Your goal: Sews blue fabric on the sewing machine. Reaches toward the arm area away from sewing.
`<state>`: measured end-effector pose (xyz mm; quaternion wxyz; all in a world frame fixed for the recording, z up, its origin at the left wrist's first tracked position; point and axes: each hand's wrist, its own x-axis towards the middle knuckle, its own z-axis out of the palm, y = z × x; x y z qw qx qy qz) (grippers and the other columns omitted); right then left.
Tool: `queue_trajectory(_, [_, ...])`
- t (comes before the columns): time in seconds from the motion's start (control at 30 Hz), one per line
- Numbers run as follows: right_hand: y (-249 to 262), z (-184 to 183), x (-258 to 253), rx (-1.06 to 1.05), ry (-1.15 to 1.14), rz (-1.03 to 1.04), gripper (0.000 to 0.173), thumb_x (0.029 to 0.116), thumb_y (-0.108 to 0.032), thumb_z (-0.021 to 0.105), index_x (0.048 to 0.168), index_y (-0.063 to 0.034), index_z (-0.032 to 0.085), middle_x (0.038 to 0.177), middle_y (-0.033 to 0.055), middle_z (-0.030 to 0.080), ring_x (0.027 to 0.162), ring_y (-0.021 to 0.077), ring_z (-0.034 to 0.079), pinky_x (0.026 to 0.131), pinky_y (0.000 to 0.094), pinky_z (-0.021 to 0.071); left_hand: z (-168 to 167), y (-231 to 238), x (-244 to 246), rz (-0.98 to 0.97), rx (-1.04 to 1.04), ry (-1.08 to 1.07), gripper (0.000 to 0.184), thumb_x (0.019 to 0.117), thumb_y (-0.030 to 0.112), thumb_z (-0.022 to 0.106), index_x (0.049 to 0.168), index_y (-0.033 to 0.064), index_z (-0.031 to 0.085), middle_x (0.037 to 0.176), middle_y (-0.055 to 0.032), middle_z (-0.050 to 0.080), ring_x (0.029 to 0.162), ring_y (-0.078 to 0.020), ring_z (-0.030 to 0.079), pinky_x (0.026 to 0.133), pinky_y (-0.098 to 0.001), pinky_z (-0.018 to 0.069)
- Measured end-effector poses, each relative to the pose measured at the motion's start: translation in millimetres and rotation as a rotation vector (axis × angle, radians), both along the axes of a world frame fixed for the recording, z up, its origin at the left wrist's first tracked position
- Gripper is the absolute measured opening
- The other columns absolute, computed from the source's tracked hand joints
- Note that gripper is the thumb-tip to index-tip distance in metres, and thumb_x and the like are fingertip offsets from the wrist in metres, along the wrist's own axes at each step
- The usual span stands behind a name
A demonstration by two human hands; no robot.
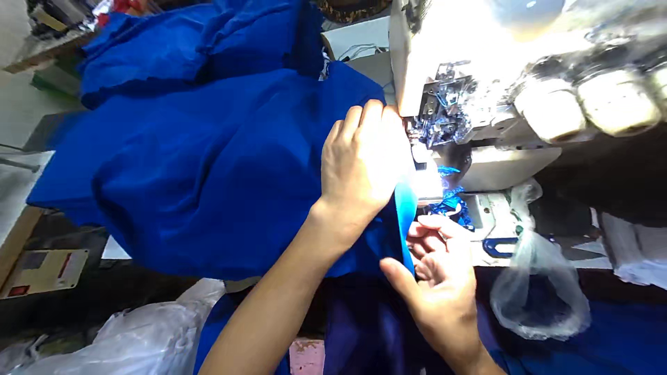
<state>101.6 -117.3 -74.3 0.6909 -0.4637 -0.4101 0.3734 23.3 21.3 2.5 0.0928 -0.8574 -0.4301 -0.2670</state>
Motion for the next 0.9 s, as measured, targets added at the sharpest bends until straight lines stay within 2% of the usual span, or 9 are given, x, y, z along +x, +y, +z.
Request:
queue_trajectory(0.1, [-2,-2,7,-0.003,-0.044,-0.051,0.053,0.0793,0.005,0.073,0.125,0.0019,0.046,0.109,-0.0012,0.069,0.096,0.0016,0.069,0.082,0.0173,0.0601,7,-6,-8,-0.064,-0.136,0.000,0.019,0.0999,0.014,0.057,0.106,0.0004,0.069,0.105,-0.0157,0.062,0.100,-0.0325,0.061,0.079,-0.0443,0.0509])
queue_trajectory(0.2, [-6,-2,25,0.012,0.020,0.008,0.036,0.0923,0.006,0.062,0.124,-0.0023,0.049,0.103,-0.0043,0.073,0.090,0.0016,0.071,0.078,0.0165,0.0602,9,-33,-20,-0.240,-0.202,-0.107,0.022,0.0999,0.016,0.058,0.105,0.0044,0.077,0.117,-0.0107,0.070,0.119,-0.0231,0.063,0.102,-0.0385,0.0506])
queue_trajectory(0.27, [-9,-3,32,0.016,0.077,0.050,0.029,0.0976,0.002,0.057,0.124,-0.0051,0.048,0.096,-0.0064,0.072,0.085,-0.0004,0.069,0.074,0.0142,0.0570,0,-51,-27,-0.365,-0.253,-0.178,0.023,0.1014,0.018,0.060,0.104,0.0053,0.078,0.123,-0.0109,0.072,0.129,-0.0233,0.060,0.117,-0.0456,0.0424])
queue_trajectory(0.3, [-10,-5,34,0.018,0.086,0.065,0.027,0.0988,0.000,0.056,0.124,-0.0063,0.048,0.097,-0.0066,0.072,0.085,-0.0008,0.068,0.074,0.0141,0.0561,-5,-56,-30,-0.393,-0.310,-0.158,0.027,0.1042,0.025,0.057,0.112,0.0082,0.078,0.131,-0.0104,0.069,0.136,-0.0234,0.056,0.121,-0.0502,0.0361])
queue_trajectory(0.43, [-9,-11,35,0.031,0.023,0.012,0.030,0.0963,-0.003,0.065,0.121,-0.0136,0.051,0.113,-0.0069,0.069,0.093,-0.0001,0.070,0.078,0.0147,0.0597,-2,-50,-41,-0.363,-0.405,0.000,0.046,0.1080,0.046,0.042,0.143,0.0231,0.062,0.154,-0.0114,0.052,0.150,-0.0269,0.039,0.123,-0.0611,0.0257])
queue_trajectory(0.53, [-4,-12,34,0.061,-0.026,-0.037,0.035,0.0922,-0.005,0.072,0.116,-0.0212,0.051,0.109,-0.0120,0.068,0.092,-0.0027,0.069,0.079,0.0132,0.0595,-1,-40,-43,-0.360,-0.425,0.066,0.046,0.1072,0.051,0.040,0.144,0.0349,0.061,0.160,-0.0122,0.043,0.153,-0.0336,0.030,0.123,-0.0663,0.0170])
queue_trajectory(0.73, [-4,-19,45,0.078,-0.220,0.015,0.015,0.0935,-0.007,0.069,0.107,-0.0124,0.065,0.105,-0.0077,0.070,0.091,-0.0044,0.067,0.078,0.0106,0.0573,-6,-37,-35,-0.360,-0.357,0.070,0.045,0.1057,0.050,0.044,0.141,0.0322,0.064,0.157,-0.0167,0.046,0.153,-0.0379,0.030,0.121,-0.0725,0.0122])
queue_trajectory(0.83, [-8,-20,51,0.013,-0.490,0.039,0.041,0.1053,-0.040,0.056,0.118,-0.0036,0.069,0.097,0.0005,0.067,0.081,-0.0056,0.059,0.073,0.0095,0.0505,-13,-52,-35,-0.332,-0.171,-0.025,0.029,0.1053,0.032,0.053,0.123,0.0233,0.075,0.127,-0.0084,0.067,0.133,-0.0283,0.054,0.119,-0.0656,0.0247])
queue_trajectory(0.9, [-10,-17,50,-0.022,-0.598,0.015,0.041,0.1047,-0.043,0.056,0.104,-0.0069,0.075,0.077,-0.0021,0.062,0.070,-0.0049,0.054,0.065,0.0105,0.0452,-15,-64,-41,-0.304,-0.142,0.011,0.027,0.1030,0.023,0.053,0.119,0.0264,0.074,0.113,-0.0044,0.065,0.121,-0.0231,0.055,0.116,-0.0567,0.0258])
